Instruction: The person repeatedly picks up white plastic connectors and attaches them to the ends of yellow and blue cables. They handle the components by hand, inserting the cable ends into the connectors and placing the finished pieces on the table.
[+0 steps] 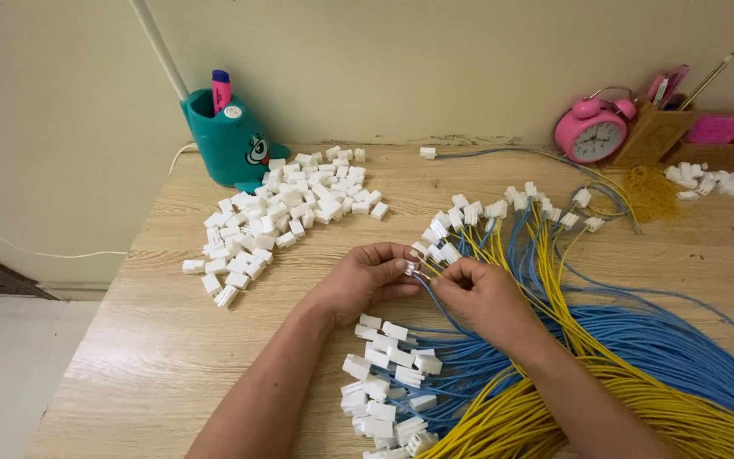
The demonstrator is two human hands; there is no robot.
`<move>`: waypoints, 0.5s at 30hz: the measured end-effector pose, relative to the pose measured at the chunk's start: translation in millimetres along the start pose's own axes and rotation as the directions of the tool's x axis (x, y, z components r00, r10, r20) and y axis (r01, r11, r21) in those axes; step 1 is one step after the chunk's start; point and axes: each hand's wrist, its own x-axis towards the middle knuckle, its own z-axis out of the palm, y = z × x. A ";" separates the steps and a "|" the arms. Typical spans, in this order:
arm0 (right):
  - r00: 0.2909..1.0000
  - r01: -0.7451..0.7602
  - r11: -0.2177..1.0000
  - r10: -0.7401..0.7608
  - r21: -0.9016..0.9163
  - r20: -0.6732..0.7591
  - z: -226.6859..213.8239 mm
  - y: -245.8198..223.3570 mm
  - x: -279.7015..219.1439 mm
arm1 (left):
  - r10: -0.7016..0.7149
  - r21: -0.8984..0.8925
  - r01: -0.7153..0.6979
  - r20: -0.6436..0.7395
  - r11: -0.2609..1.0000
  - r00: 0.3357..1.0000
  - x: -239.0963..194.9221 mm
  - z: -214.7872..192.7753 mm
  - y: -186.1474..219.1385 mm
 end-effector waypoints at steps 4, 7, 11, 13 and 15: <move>1.000 -0.007 1.000 0.007 -0.014 -0.005 0.6 -4.3 -1.3 | -0.016 -0.001 0.016 0.000 1.000 1.000 2.1 -2.3 -2.8; 1.000 -0.004 0.999 0.003 -0.047 -0.027 1.0 -8.6 -5.4 | -0.010 0.009 0.009 0.016 1.000 1.000 2.2 -2.7 -2.6; 0.998 -0.032 0.994 0.026 -0.102 -0.059 1.6 -13.2 -7.7 | 0.030 0.042 -0.028 -0.037 0.999 0.999 3.2 -2.9 -0.9; 0.997 -0.033 0.993 0.026 -0.112 -0.068 3.2 -8.3 -4.1 | 0.040 0.051 -0.038 -0.041 0.998 0.998 7.6 -5.4 -5.2; 0.997 0.026 0.991 -0.035 -0.130 -0.065 4.9 -1.3 -0.7 | 0.037 0.100 -0.034 -0.031 0.994 0.999 7.8 -2.3 -7.0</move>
